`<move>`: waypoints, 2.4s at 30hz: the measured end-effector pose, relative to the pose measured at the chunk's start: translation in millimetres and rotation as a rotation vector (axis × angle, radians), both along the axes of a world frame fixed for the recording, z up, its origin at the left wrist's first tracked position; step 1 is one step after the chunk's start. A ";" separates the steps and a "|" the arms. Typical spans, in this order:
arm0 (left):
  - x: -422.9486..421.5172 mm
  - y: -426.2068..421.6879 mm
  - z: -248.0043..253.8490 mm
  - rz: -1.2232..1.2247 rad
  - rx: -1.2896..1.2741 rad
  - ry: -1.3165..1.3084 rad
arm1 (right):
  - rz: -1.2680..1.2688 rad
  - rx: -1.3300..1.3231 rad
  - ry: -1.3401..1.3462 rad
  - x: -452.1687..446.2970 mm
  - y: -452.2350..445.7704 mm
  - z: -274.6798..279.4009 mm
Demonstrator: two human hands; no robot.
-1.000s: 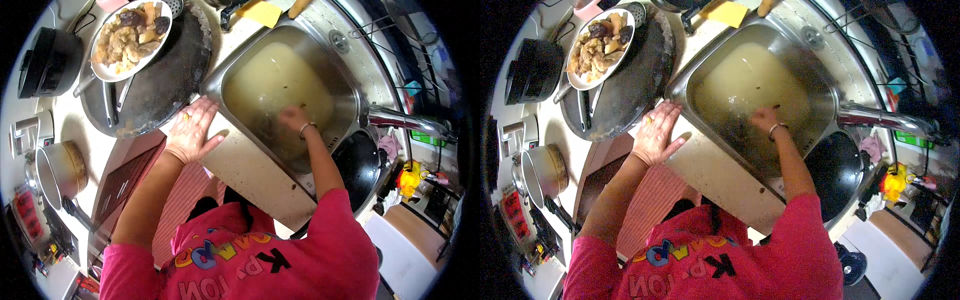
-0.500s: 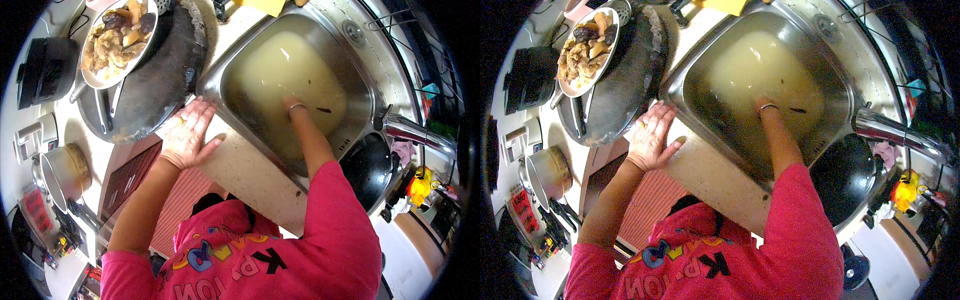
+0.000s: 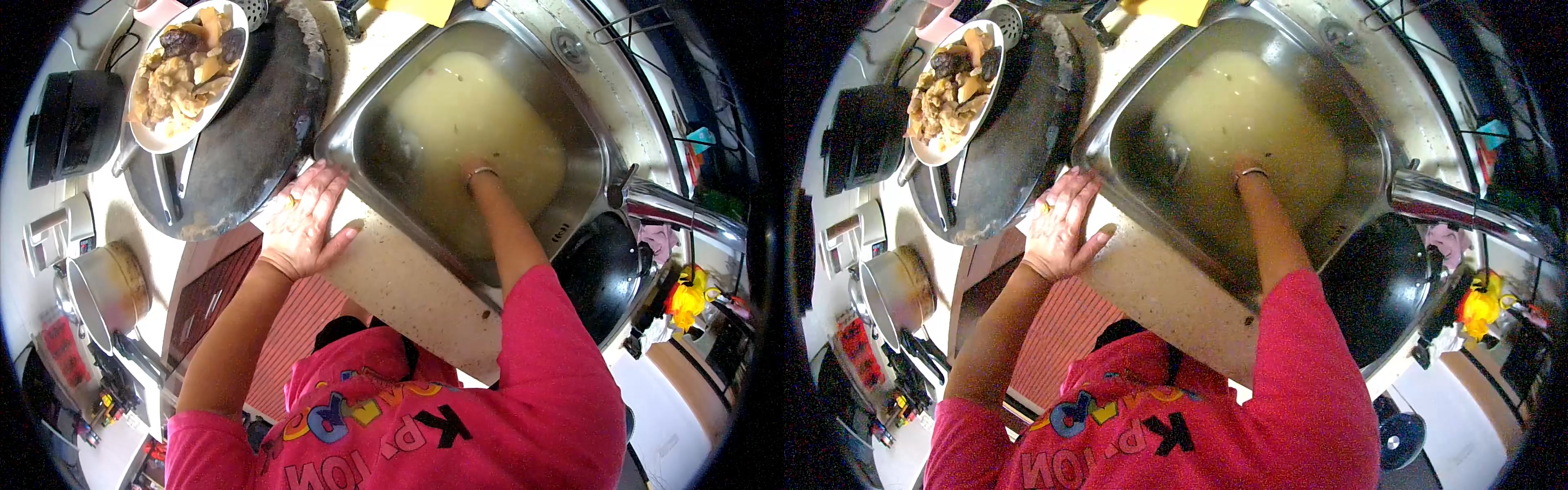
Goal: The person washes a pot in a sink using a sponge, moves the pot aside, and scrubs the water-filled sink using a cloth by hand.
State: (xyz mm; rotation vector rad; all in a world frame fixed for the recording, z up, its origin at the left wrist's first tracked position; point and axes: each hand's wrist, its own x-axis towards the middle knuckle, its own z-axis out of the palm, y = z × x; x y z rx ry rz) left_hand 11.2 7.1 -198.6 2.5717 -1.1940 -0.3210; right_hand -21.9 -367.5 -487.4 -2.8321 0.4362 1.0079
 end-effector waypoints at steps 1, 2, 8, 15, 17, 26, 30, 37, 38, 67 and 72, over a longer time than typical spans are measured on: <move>0.3 -0.7 1.3 0.006 -0.002 0.010 | 0.005 -0.006 -0.005 1.5 -1.3 1.6; 0.0 -0.8 2.0 0.012 -0.003 0.022 | 0.011 -0.011 -0.013 1.7 -1.6 2.6; -0.1 0.6 -0.7 0.008 -0.008 -0.001 | 0.025 -0.046 -0.144 11.0 11.4 5.0; 1.8 -0.6 1.6 -0.003 -0.017 0.002 | -0.007 0.003 -0.036 -4.0 17.4 -0.1; 0.1 0.2 0.6 -0.005 0.003 -0.011 | -0.009 0.006 -0.028 -4.2 19.4 -2.8; -0.7 -0.1 0.5 0.003 -0.009 -0.007 | 0.021 0.026 0.090 -4.9 15.8 11.1; 0.9 -1.2 0.7 -0.004 -0.027 0.015 | 0.038 0.039 0.176 -3.1 -14.0 -36.2; 0.0 1.3 -1.8 0.004 -0.006 -0.010 | 0.186 0.018 0.254 -3.3 -14.7 -54.6; -1.0 1.8 -1.9 0.002 -0.007 -0.019 | 0.188 0.020 0.259 -1.8 -5.8 -36.6; -1.7 0.6 -1.9 0.004 -0.013 -0.015 | 0.005 0.013 0.112 -0.8 0.6 -3.0; -1.7 -1.5 -0.4 0.016 -0.006 -0.013 | -0.018 -0.001 0.054 3.5 -1.7 0.9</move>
